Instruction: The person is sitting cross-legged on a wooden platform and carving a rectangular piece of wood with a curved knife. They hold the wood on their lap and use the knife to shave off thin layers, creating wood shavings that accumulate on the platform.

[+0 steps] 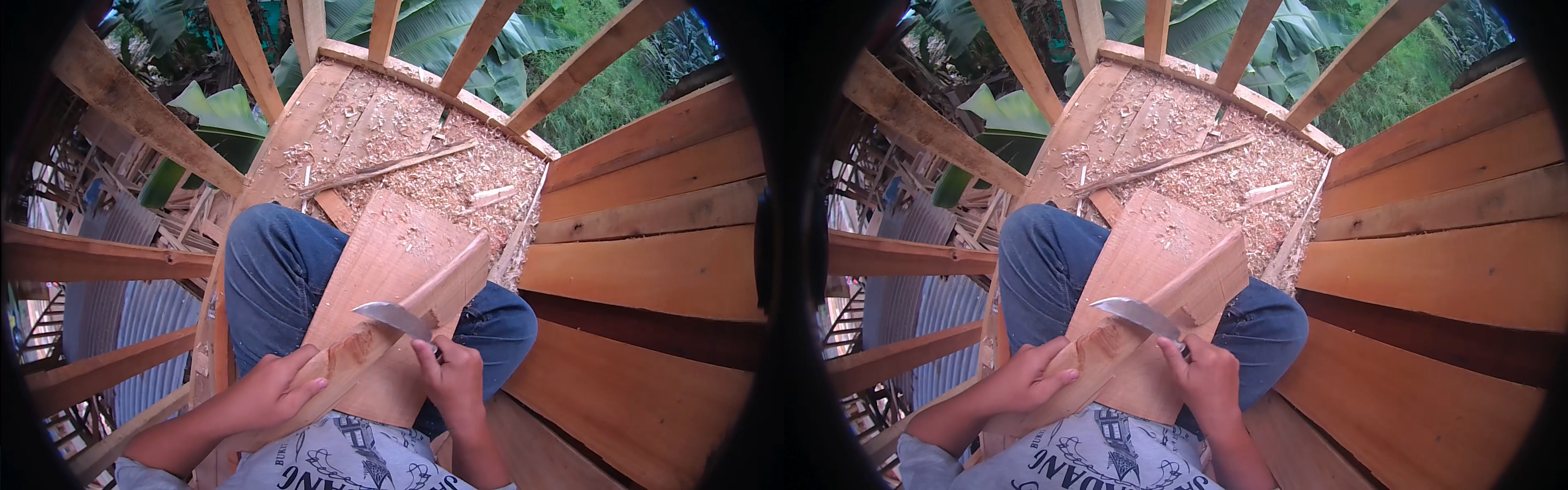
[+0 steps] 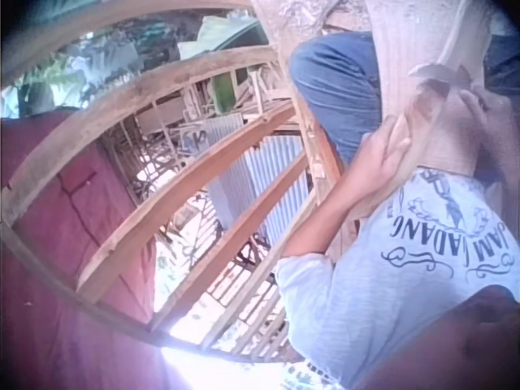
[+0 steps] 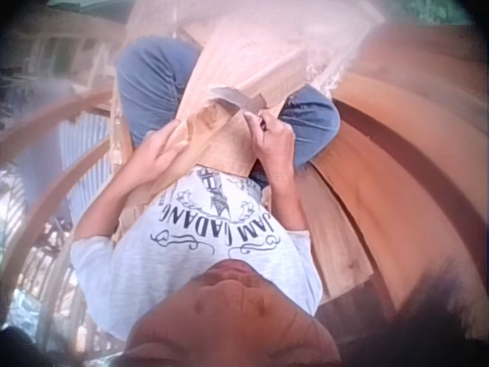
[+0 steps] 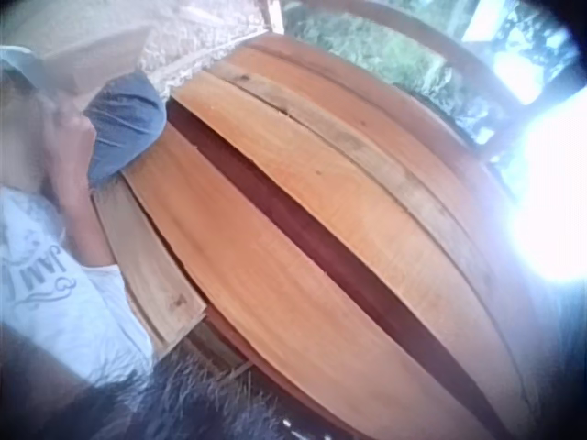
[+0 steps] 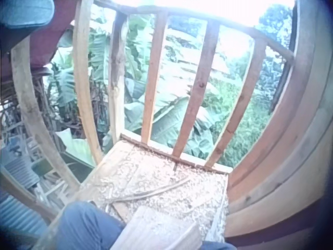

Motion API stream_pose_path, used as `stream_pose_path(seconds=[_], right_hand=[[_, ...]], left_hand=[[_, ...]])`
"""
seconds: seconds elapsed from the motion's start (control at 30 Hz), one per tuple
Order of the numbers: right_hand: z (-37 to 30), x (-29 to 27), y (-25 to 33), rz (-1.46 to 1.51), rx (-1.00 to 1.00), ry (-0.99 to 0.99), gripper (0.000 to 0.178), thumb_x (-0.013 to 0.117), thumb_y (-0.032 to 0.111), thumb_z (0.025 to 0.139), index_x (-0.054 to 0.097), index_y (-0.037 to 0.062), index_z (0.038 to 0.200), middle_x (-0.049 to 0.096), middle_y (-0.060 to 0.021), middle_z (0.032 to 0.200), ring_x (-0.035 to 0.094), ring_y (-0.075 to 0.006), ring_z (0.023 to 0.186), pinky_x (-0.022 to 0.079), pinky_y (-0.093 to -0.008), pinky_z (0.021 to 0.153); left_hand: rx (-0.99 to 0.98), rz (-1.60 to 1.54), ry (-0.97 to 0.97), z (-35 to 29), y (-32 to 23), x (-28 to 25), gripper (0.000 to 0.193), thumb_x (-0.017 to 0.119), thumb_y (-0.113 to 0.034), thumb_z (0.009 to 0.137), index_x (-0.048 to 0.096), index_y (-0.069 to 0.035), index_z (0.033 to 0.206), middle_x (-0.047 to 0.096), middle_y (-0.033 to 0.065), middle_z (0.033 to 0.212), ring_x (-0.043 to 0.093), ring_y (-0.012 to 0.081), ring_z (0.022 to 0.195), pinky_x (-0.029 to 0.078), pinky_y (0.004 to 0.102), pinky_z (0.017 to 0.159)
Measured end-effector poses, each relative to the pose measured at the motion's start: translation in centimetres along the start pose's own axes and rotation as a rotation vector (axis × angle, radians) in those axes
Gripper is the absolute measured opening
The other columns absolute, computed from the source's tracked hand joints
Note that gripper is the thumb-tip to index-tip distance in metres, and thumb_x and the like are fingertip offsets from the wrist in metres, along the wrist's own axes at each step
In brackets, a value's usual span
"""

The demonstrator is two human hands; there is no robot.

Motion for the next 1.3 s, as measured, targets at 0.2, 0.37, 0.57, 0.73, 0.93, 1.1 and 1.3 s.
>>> stream_pose_path(seconds=[0.2,0.37,0.57,0.73,0.93,1.1,1.3], right_hand=[[1.8,-0.2,-2.4,-0.062,0.044,-0.100,0.048,0.066,0.045,0.086,0.061,0.0008,0.068,0.057,-0.0185,0.057,0.062,-0.0367,0.058,0.047,-0.0425,0.052],[3.3,-5.0,-8.8,0.068,0.204,-0.339,0.053,0.060,0.035,0.094,0.050,-0.0073,0.063,0.042,-0.0216,0.051,0.026,-0.0271,0.048,0.030,-0.0422,0.046],[-0.2,-1.1,-1.0,0.030,-0.005,-0.041,0.043,0.069,0.037,0.086,0.058,0.0003,0.066,0.056,-0.0194,0.057,0.059,-0.0375,0.055,0.045,-0.0406,0.050],[-0.3,1.2,-0.7,-0.045,-0.043,-0.026,0.048,0.071,0.044,0.082,0.055,0.0043,0.061,0.054,-0.0138,0.052,0.059,-0.0329,0.050,0.044,-0.0394,0.045],[0.5,-0.2,-2.7,-0.017,-0.002,-0.174,0.049,0.068,0.041,0.086,0.055,0.0008,0.062,0.049,-0.0164,0.050,0.050,-0.0305,0.045,0.040,-0.0387,0.045],[2.4,-3.6,-7.9,0.103,0.186,-0.283,0.049,0.062,0.032,0.093,0.049,-0.0058,0.064,0.039,-0.0182,0.050,0.026,-0.0227,0.048,0.029,-0.0385,0.045],[0.1,-0.6,-0.9,0.066,0.038,-0.007,0.041,0.070,0.035,0.085,0.059,-0.0003,0.067,0.055,-0.0192,0.057,0.059,-0.0361,0.052,0.045,-0.0395,0.050]], left_hand=[[-0.001,0.008,-0.026,-0.2,0.2,0.1,0.026,0.058,-0.015,0.092,0.052,0.004,0.109,0.063,0.0287,0.078,0.066,0.0436,0.082,0.050,0.0420,0.064],[0.025,-0.027,-0.048,-0.4,0.0,0.1,0.027,0.059,-0.015,0.091,0.052,0.004,0.108,0.063,0.0289,0.078,0.065,0.0437,0.082,0.050,0.0411,0.063],[-0.003,0.007,-0.034,-0.2,-0.2,-0.1,0.026,0.058,-0.014,0.091,0.052,0.005,0.109,0.063,0.0289,0.079,0.066,0.0427,0.083,0.050,0.0403,0.064],[-0.046,0.001,-0.024,-0.2,-1.0,-0.1,0.025,0.059,-0.013,0.091,0.051,0.005,0.108,0.064,0.0274,0.078,0.067,0.0415,0.082,0.050,0.0389,0.063],[-0.051,0.011,-0.025,-0.2,-0.6,0.2,0.025,0.058,-0.012,0.092,0.051,0.004,0.109,0.064,0.0258,0.077,0.068,0.0399,0.081,0.050,0.0379,0.063],[-0.094,0.059,-0.051,-1.7,-0.5,0.0,0.024,0.057,-0.012,0.092,0.051,0.004,0.109,0.064,0.0264,0.078,0.068,0.0401,0.081,0.050,0.0392,0.064],[-0.038,0.026,-0.053,-1.0,-1.0,-0.3,0.025,0.058,-0.012,0.091,0.052,0.004,0.110,0.065,0.0261,0.079,0.068,0.0400,0.080,0.050,0.0388,0.065]])
Point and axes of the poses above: each hand's wrist, its own z-axis towards the middle knuckle, its own x-axis out of the palm, y = z × x, the point moved 7 cm from there along z, towards the middle knuckle
